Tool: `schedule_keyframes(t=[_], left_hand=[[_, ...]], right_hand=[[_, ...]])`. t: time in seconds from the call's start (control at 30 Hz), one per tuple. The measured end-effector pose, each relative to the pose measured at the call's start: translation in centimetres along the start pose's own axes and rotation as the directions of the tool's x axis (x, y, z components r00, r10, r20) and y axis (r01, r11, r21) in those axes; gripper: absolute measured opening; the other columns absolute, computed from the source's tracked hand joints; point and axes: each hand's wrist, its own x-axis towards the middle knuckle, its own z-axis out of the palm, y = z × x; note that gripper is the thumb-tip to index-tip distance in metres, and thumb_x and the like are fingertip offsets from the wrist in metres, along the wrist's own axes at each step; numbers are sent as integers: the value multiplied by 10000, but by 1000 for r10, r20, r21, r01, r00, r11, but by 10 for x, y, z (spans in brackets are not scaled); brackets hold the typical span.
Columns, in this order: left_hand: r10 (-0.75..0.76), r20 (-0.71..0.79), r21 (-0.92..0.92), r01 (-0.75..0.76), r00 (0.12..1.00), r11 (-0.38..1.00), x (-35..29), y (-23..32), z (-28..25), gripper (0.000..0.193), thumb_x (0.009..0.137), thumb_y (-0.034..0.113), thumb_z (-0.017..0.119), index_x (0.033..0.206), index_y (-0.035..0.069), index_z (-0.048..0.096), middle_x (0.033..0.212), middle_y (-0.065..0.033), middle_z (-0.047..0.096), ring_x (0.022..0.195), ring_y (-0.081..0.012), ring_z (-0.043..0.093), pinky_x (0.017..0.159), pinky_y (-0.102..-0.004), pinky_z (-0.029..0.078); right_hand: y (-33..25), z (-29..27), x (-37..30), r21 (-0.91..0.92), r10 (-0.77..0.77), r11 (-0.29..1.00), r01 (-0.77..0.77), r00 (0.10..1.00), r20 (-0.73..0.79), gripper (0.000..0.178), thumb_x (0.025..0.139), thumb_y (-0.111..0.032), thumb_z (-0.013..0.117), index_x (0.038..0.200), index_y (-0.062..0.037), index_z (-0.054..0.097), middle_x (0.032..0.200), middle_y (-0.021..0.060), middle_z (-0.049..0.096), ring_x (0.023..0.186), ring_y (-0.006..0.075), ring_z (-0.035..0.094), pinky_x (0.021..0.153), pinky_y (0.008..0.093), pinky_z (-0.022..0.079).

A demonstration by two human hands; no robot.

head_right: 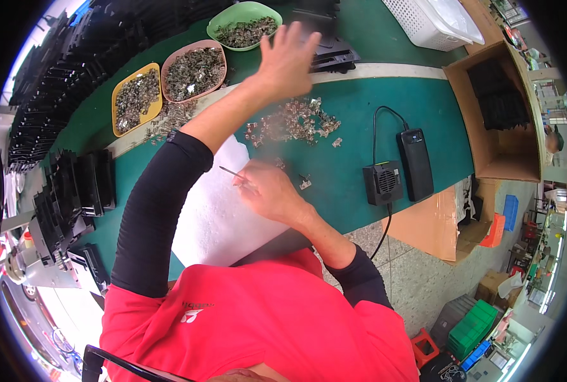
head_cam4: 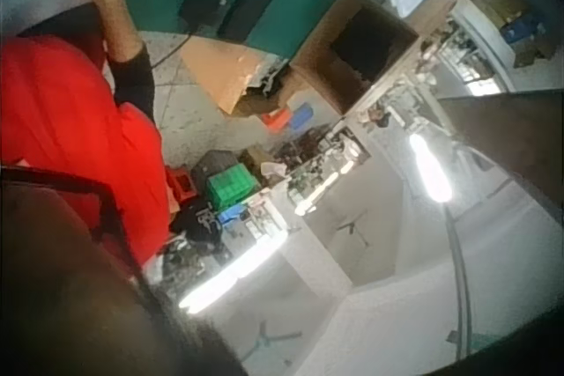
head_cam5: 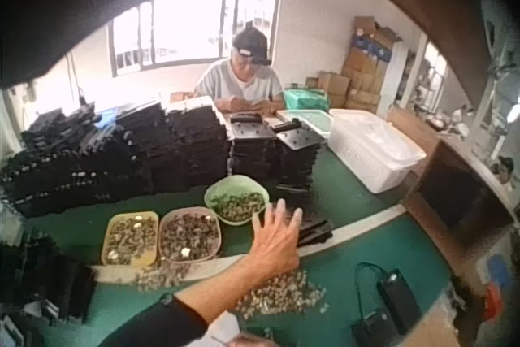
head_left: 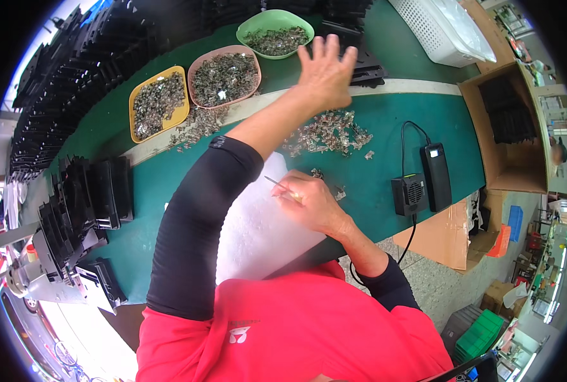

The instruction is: The person uses a small screwdriver to fasten screws into a black rectangular electronic component on a green workbench. They repeatedly pick up screws from the table, align them with screw holes, and tighten them. Completed units are stacked to the left, and trays of screws are visible nearby.

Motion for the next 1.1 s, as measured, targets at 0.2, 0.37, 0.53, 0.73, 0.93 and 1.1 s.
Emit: schedule_keyframes(t=[0.2, 0.37, 0.53, 0.73, 0.93, 1.1], left_hand=[[-88, 319, -180, 152, 944, 972, 5, -24, 3, 561, 740, 64, 633, 1289, 32, 520, 1414, -255, 417, 1309, -456, 388, 1039, -607, 316], [-9, -61, -327, -11, 998, 945, -20, -38, 0, 469, 768, -53, 556, 1231, 17, 582, 1338, -224, 510, 1249, -402, 478, 1056, -450, 405], [-200, -136, -403, 131, 970, 906, -80, -49, -72, 289, 729, -53, 564, 975, 27, 692, 1057, -182, 649, 1028, -358, 609, 898, -433, 508], [-298, -172, -377, 217, 939, 900, -226, -26, -175, 223, 791, -15, 604, 1010, 20, 631, 1047, -160, 604, 977, -351, 605, 829, -410, 516], [-605, -357, 32, 657, 711, 753, -380, -6, -286, 153, 780, 66, 677, 928, 32, 667, 935, -132, 643, 926, -314, 627, 750, -385, 527], [-614, -711, 341, 931, 344, 126, -544, -100, -355, 528, 770, 356, 708, 1171, 24, 625, 1268, -196, 566, 1199, -353, 519, 1007, -498, 392]], right_hand=[[0, -1, 1, -15, 13, 1000, -13, 1000, 5, 129, 796, -33, 639, 916, 1, 668, 908, 117, 650, 826, 231, 662, 716, 320, 508], [3, 0, 3, -93, -24, 995, 25, 1000, 8, 135, 794, -47, 634, 920, -14, 672, 891, 135, 648, 812, 284, 652, 717, 350, 510], [-10, 2, 1, -170, -94, 981, 96, 995, 24, 115, 805, -52, 633, 913, -26, 661, 874, 167, 640, 804, 350, 640, 703, 406, 507], [-15, 6, -3, -366, -239, 896, 252, 968, 81, 70, 825, -8, 622, 894, 7, 631, 860, 169, 622, 763, 348, 621, 678, 410, 483], [-20, 9, 3, -352, -164, 920, 171, 985, 50, 86, 825, -32, 639, 885, 29, 633, 822, 150, 613, 741, 300, 609, 684, 370, 466], [-32, 8, 8, -318, -165, 933, 168, 986, 36, 89, 819, -41, 654, 875, 26, 635, 815, 126, 614, 724, 245, 600, 676, 344, 462]])
